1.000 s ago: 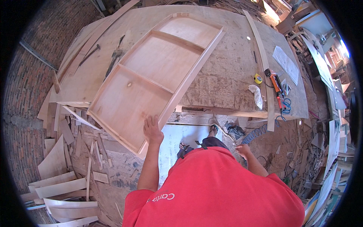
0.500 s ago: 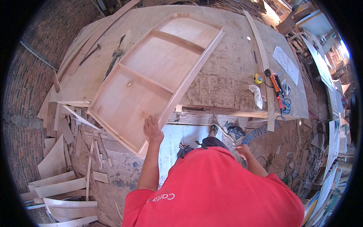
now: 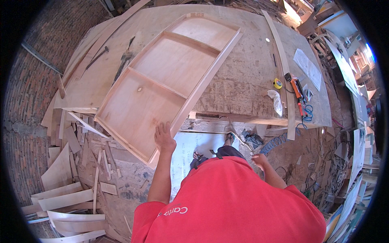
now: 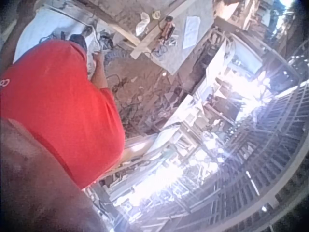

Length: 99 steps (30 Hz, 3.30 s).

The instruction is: The person assembles a wooden drawer-like structure by attaching thin wooden strips to a plywood panel using a pneumatic nail gun. They then mark curved plywood pieces with a pen and align additional strips for further assembly.

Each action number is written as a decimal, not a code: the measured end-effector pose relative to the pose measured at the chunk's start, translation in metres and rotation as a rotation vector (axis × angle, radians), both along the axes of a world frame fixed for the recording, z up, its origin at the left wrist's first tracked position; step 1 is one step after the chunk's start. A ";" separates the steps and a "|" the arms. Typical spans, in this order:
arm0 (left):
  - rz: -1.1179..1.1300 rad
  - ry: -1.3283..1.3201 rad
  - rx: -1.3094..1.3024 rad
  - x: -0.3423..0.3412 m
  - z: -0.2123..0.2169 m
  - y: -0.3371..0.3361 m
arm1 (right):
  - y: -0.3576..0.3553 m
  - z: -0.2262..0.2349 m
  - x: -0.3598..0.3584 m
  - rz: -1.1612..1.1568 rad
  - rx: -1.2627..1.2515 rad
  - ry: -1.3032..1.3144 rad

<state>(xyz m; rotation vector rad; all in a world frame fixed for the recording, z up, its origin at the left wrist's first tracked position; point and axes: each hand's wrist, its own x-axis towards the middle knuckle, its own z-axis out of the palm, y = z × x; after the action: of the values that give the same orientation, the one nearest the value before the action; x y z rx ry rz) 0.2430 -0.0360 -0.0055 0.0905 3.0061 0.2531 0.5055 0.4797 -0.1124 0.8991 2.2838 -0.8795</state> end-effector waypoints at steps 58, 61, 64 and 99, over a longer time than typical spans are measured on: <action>1.150 -0.462 1.628 0.071 -0.001 0.151 | 0.043 0.155 -0.262 0.313 -0.123 0.734; 0.981 -0.699 1.681 0.062 -0.007 0.204 | 0.086 0.191 -0.277 0.084 -0.022 0.779; 0.772 -0.970 1.421 0.042 0.022 0.233 | 0.151 0.190 -0.289 -0.131 0.016 0.742; -0.469 -0.022 0.239 -0.013 0.041 0.155 | 0.338 0.080 -0.480 0.514 0.802 0.258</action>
<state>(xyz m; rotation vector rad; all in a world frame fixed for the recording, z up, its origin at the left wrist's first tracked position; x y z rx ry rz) 0.2300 0.1193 0.0354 0.7924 2.8084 0.5491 0.0257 0.8176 -0.0326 0.4361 2.9426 0.1868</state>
